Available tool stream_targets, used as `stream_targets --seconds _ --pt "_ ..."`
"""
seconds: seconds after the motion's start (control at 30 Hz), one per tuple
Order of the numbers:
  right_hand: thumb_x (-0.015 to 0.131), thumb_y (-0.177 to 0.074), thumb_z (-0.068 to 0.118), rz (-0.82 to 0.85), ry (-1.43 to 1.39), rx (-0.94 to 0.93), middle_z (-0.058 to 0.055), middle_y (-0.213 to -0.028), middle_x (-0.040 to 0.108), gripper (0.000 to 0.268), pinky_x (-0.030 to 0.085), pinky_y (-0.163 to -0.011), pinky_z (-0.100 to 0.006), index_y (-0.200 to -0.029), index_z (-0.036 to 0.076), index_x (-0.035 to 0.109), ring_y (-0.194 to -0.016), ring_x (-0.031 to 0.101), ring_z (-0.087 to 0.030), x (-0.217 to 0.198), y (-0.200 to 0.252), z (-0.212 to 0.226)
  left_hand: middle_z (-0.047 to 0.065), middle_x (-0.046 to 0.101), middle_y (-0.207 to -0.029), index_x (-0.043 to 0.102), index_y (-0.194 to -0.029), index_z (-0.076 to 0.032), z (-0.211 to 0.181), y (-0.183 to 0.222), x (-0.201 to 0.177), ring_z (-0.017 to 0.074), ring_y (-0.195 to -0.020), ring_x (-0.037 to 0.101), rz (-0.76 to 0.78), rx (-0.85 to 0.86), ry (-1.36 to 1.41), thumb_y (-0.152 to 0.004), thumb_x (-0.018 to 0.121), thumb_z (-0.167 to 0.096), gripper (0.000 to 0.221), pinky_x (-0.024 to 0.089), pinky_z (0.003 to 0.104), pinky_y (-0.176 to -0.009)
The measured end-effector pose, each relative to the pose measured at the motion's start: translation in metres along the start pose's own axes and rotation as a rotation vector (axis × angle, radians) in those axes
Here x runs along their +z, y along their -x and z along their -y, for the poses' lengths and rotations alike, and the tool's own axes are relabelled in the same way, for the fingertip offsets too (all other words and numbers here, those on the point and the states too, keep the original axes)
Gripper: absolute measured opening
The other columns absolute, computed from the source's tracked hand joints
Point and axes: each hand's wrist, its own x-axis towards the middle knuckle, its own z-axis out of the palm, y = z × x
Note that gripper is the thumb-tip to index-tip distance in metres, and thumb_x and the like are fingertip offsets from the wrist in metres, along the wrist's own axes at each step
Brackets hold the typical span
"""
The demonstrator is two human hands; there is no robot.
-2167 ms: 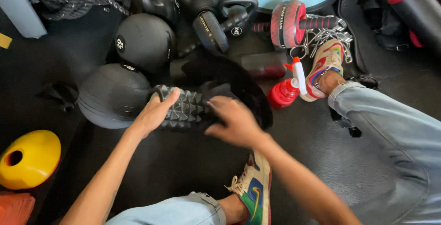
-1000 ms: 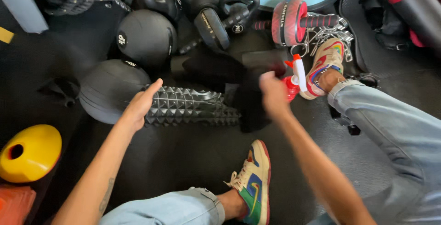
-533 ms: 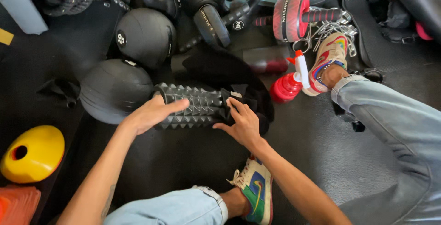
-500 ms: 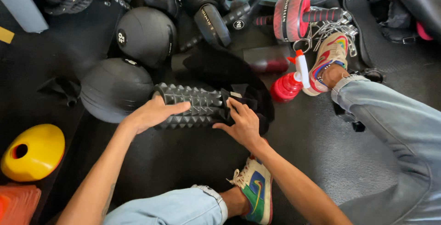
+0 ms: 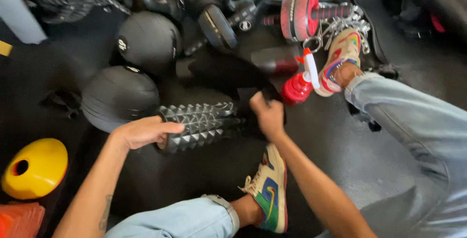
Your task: The person wipes a black spiked foam roller using a black cloth, moving the cloth across the textured surface while sitting among gym equipment.
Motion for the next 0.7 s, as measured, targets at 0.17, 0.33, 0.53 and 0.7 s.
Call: stream_targets --seconds 0.17,0.33,0.53,0.7 --pt "0.065 -0.092 0.055 0.011 -0.595 0.463 -0.02 -0.138 0.064 0.068 0.047 -0.112 -0.051 -0.14 0.007 0.062 -0.126 0.063 -0.034 -0.008 -0.002 0.098 0.022 0.071 -0.095 0.07 -0.104 0.009 -0.095 0.076 0.05 0.0319 -0.086 0.069 -0.124 -0.054 0.063 -0.085 0.076 -0.034 0.047 0.052 0.043 -0.075" --pt "0.054 -0.099 0.05 0.356 -0.155 0.128 -0.017 -0.134 0.068 0.055 0.045 -0.111 -0.051 -0.133 0.01 0.069 -0.122 0.065 -0.036 -0.008 0.006 0.034 0.029 0.065 -0.127 0.058 -0.136 0.0 -0.108 0.083 0.06 0.0397 -0.119 0.065 -0.387 -0.05 0.125 -0.085 0.069 -0.062 0.081 0.049 0.054 -0.102" --pt "0.066 -0.099 0.038 0.622 0.583 -0.428 -0.009 -0.135 0.068 0.042 0.049 -0.104 -0.05 -0.135 0.018 0.069 -0.12 0.064 -0.038 -0.014 0.017 -0.006 0.029 0.047 -0.142 0.044 -0.145 0.003 -0.086 0.063 0.047 0.0383 -0.133 0.05 -0.573 -0.044 0.162 -0.075 0.078 -0.067 0.104 0.041 0.054 -0.111" --pt "0.082 -0.088 0.02 0.389 0.546 -0.656 0.002 -0.089 0.066 0.01 0.054 -0.081 -0.035 -0.095 0.015 0.077 -0.082 0.067 -0.024 -0.004 0.018 -0.019 0.029 0.05 -0.14 0.055 -0.135 0.004 -0.149 0.102 0.1 0.0394 -0.137 0.047 -0.64 -0.054 0.153 -0.076 0.076 -0.067 0.094 0.034 0.054 -0.114"
